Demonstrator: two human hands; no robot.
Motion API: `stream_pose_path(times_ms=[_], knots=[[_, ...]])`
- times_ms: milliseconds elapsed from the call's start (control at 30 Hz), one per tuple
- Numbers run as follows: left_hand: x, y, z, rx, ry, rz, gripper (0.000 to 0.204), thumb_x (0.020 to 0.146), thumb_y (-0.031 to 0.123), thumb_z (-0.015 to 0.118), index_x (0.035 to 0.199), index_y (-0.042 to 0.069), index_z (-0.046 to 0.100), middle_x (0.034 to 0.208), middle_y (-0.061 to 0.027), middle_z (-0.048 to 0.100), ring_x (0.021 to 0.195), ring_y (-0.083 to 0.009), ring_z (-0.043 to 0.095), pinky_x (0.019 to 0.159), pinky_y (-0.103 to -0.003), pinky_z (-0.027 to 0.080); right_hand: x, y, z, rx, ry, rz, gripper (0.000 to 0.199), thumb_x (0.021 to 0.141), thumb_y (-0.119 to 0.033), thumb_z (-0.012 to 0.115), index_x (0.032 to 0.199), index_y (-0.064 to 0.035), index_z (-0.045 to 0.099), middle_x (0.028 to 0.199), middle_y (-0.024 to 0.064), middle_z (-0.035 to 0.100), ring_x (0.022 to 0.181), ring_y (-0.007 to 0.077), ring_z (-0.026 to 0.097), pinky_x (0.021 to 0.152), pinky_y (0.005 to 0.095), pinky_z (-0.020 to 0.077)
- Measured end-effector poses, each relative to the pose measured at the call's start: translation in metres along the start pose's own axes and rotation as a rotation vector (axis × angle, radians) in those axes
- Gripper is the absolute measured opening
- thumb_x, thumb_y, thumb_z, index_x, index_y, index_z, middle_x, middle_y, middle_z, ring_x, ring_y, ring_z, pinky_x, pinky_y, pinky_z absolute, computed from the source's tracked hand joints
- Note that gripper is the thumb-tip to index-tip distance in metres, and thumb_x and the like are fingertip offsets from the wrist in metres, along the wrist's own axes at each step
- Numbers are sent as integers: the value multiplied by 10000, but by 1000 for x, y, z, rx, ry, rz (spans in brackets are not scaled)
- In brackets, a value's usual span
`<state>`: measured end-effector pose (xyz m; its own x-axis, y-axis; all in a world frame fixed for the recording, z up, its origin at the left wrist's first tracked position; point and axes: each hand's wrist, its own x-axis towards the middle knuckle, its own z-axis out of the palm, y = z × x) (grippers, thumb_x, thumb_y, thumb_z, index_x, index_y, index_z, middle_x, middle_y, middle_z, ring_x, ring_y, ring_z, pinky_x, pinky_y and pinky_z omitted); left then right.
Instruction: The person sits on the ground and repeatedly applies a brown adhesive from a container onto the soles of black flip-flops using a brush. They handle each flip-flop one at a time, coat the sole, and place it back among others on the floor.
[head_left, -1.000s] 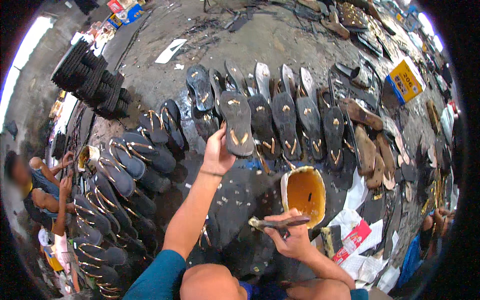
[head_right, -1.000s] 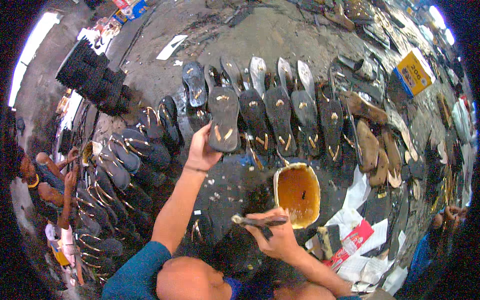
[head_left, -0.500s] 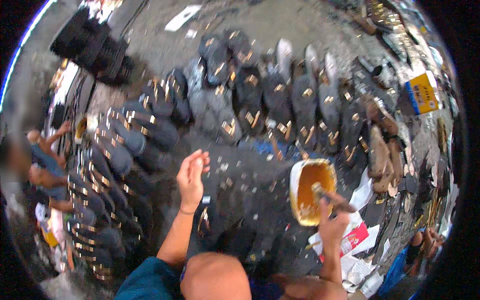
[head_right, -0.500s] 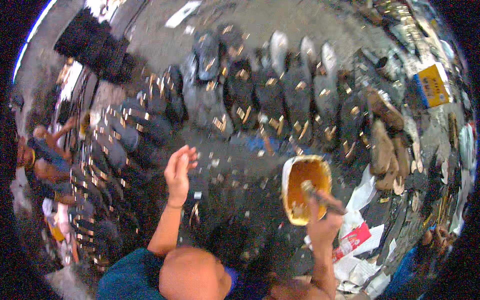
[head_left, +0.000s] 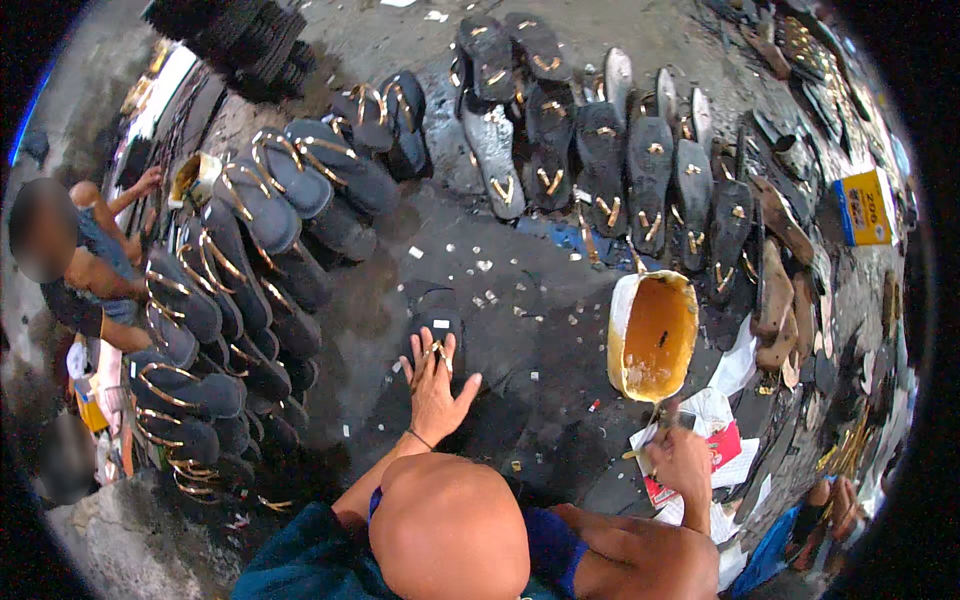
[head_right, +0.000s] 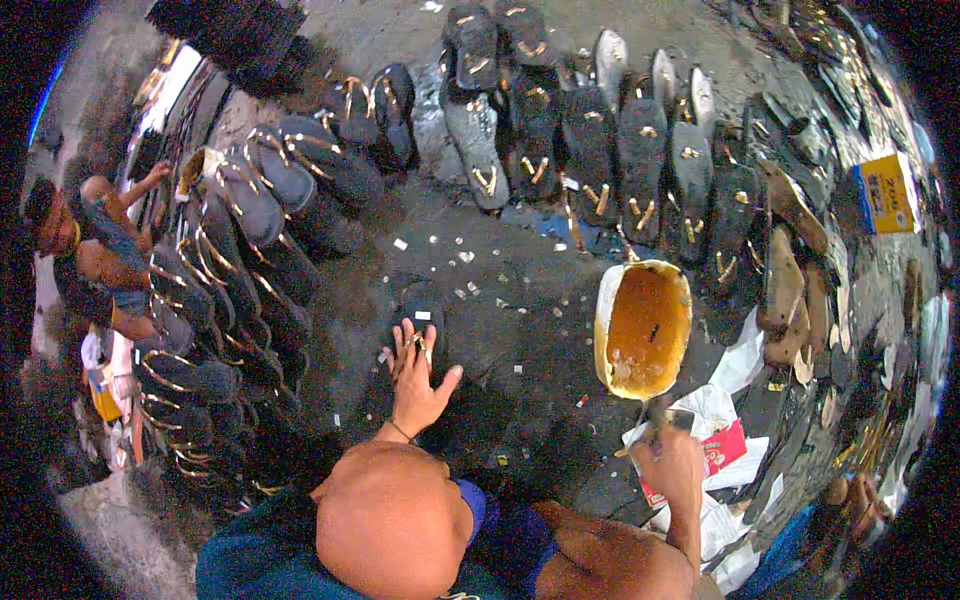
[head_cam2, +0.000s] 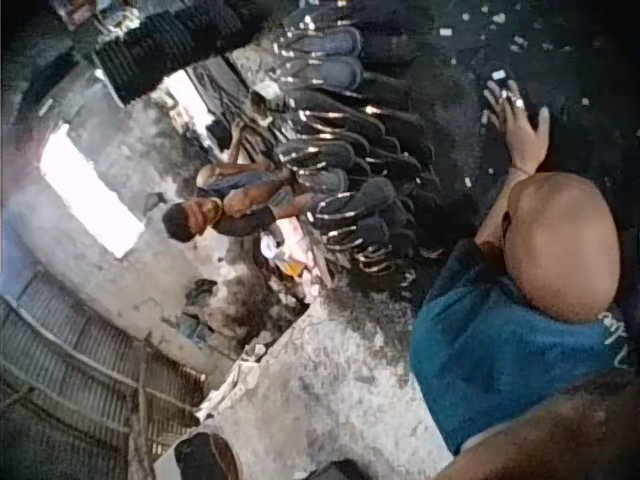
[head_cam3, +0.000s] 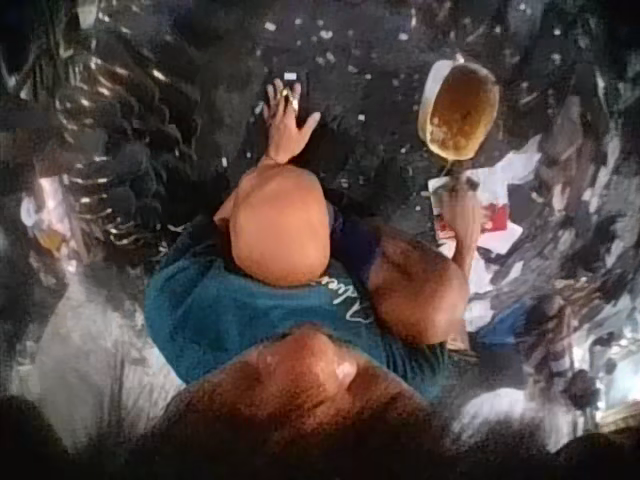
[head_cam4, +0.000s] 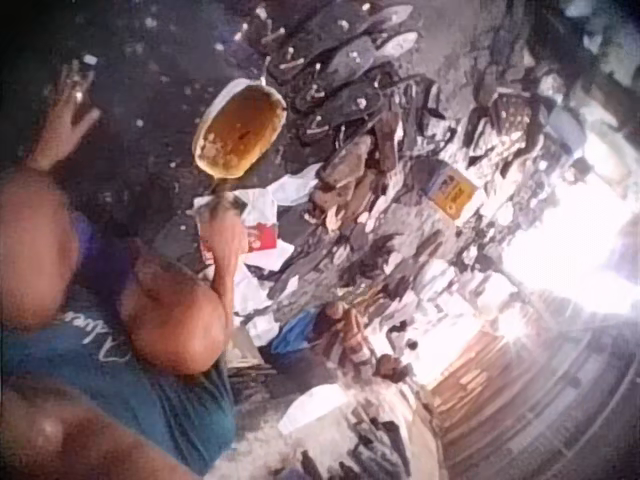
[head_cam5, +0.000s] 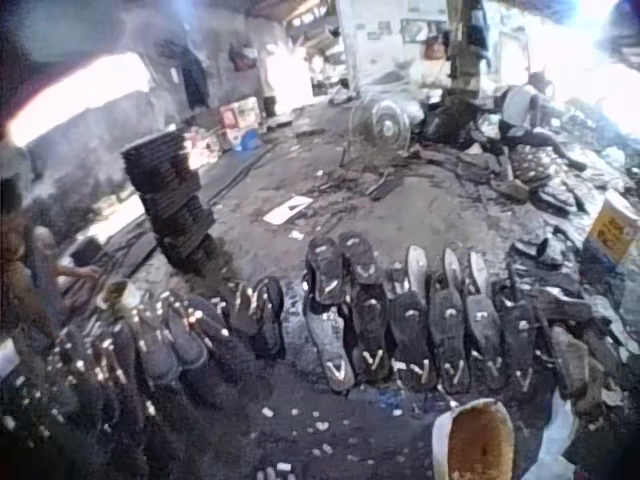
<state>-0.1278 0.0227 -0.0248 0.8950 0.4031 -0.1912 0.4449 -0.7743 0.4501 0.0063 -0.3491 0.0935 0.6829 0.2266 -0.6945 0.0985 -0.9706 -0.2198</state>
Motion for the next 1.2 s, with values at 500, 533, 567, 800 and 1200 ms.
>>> stream_pose_path(times_ms=[500, 533, 567, 800, 1200], knots=[[116, 151, -77, -1876, -710, -303, 514, 1058, 364, 337, 1327, -11, 563, 1225, -169, 654, 1081, -279, 654, 972, -429, 525, 32, -142, -50, 653, 563, -1105, 385, 834, -8, 678, 1197, -134, 659, 1129, 107, 708, 1084, 278, 659, 869, 408, 503], [107, 154, -74, -1881, -741, -317, 535, 1053, 375, 332, 1358, -14, 536, 1273, -188, 629, 1119, -302, 640, 990, -437, 516, 44, -140, -56, 721, 775, -1046, 340, 843, -21, 682, 1167, -123, 662, 1104, 112, 712, 1060, 289, 668, 850, 414, 511], [95, 151, -63, -1859, -783, -344, 559, 1049, 385, 326, 1389, -18, 510, 1320, -207, 604, 1157, -325, 627, 1009, -445, 508, 66, -139, -65, 782, 972, -954, 295, 853, -33, 687, 1136, -112, 665, 1079, 117, 716, 1037, 300, 677, 831, 420, 519], [112, 115, -45, -1741, -646, -276, 684, 1004, 463, 336, 1487, -19, 392, 1479, -272, 462, 1317, -414, 515, 1128, -507, 411, 57, -130, -62, 993, 994, -815, 219, 867, -38, 712, 1085, -51, 694, 955, 150, 721, 790, 273, 729, 694, 359, 571], [97, 135, -58, -1711, -656, -271, 798, 939, 532, 382, 1508, -25, 355, 1488, -319, 423, 1351, -455, 470, 1129, -518, 412, 76, -122, -89, 1130, 865, -732, 189, 950, -85, 685, 1125, -17, 664, 901, 54, 703, 831, 96, 652, 717, 272, 525]])
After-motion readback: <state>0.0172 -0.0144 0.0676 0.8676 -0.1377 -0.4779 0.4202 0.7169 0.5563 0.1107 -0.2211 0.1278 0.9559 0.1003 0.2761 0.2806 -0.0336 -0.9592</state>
